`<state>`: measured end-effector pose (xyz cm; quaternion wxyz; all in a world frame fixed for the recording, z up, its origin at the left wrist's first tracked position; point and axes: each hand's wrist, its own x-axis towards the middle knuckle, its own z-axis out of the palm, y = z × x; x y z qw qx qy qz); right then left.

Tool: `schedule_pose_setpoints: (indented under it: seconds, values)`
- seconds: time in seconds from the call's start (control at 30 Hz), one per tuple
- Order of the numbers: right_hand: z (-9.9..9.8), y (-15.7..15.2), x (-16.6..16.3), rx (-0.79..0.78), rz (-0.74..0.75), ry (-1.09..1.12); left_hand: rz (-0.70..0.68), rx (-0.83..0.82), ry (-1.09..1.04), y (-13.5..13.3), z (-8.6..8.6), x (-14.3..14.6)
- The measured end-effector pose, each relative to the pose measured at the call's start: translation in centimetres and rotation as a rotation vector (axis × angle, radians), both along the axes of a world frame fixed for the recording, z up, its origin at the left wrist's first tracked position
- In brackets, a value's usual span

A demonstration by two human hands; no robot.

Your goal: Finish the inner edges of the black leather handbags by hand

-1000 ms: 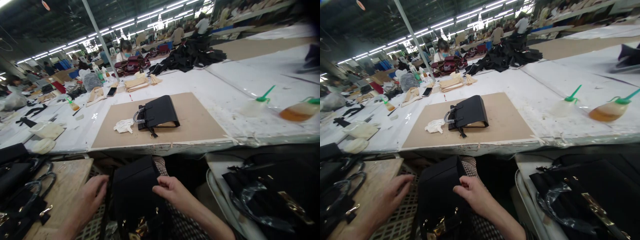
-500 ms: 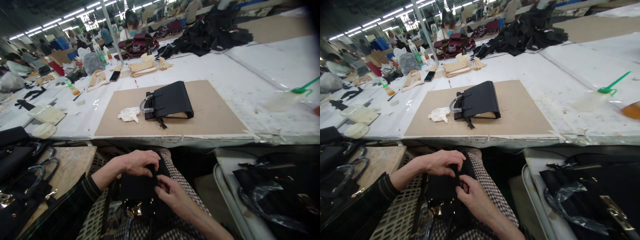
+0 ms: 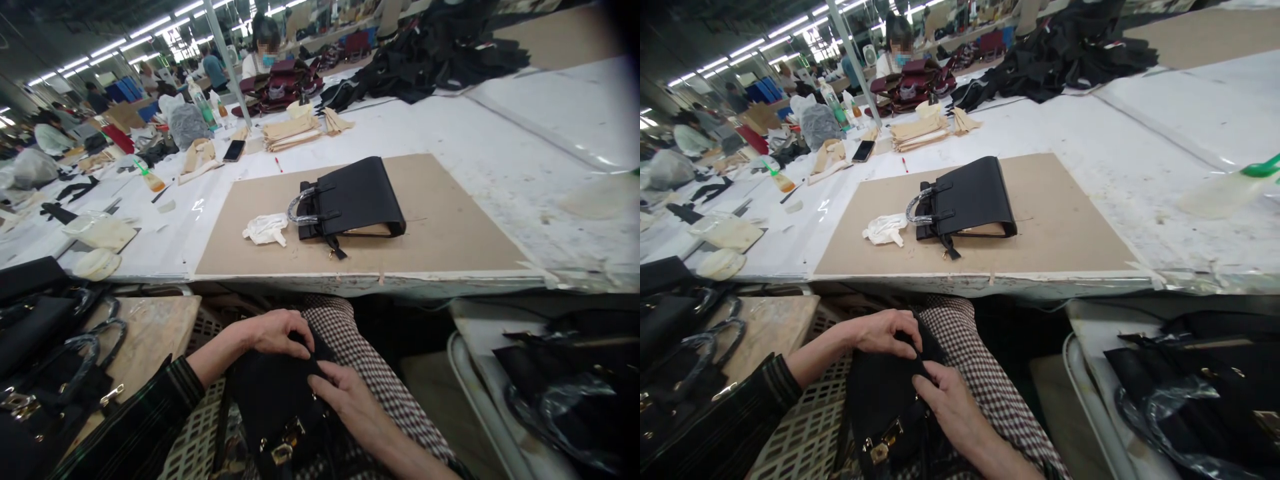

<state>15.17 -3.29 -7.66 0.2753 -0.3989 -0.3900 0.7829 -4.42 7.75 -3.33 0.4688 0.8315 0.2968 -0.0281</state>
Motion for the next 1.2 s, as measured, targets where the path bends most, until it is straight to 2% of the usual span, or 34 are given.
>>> schedule_pose_setpoints:
  seconds: [0.1, 0.2, 0.4, 0.6, 0.8, 0.9, 1.03, 1.2]
  values:
    - [0.3, 0.1, 0.2, 0.043, 0.004, -0.042, 0.076, -0.038, 0.037, -0.4, 0.0, 0.8]
    - [0.4, 0.0, 0.3, 0.051, -0.01, -0.058, 0.128, -0.159, 0.054, -0.2, -0.1, 0.9]
    - [0.5, -0.4, 0.6, 0.026, -0.009, -0.03, 0.082, -0.311, 0.092, 0.6, 0.0, 0.6]
    - [0.5, -0.8, 0.8, 0.031, -0.027, -0.037, 0.119, -0.249, 0.094, -0.1, 0.1, 1.5]
    - [0.7, -1.0, 0.9, 0.051, -0.02, -0.027, 0.111, -0.307, 0.102, -0.2, 0.1, 1.5]
    - [0.7, -1.1, 0.9, 0.073, -0.025, -0.044, 0.165, -0.306, 0.072, -0.4, 0.1, 1.6]
    - [0.6, -1.2, 0.9, 0.059, -0.022, -0.028, 0.246, -0.399, 0.049, -0.6, -0.3, 1.6]
    - [0.7, -1.3, 1.0, 0.037, -0.016, -0.011, 0.241, -0.495, -0.005, -0.5, -0.3, 1.2]
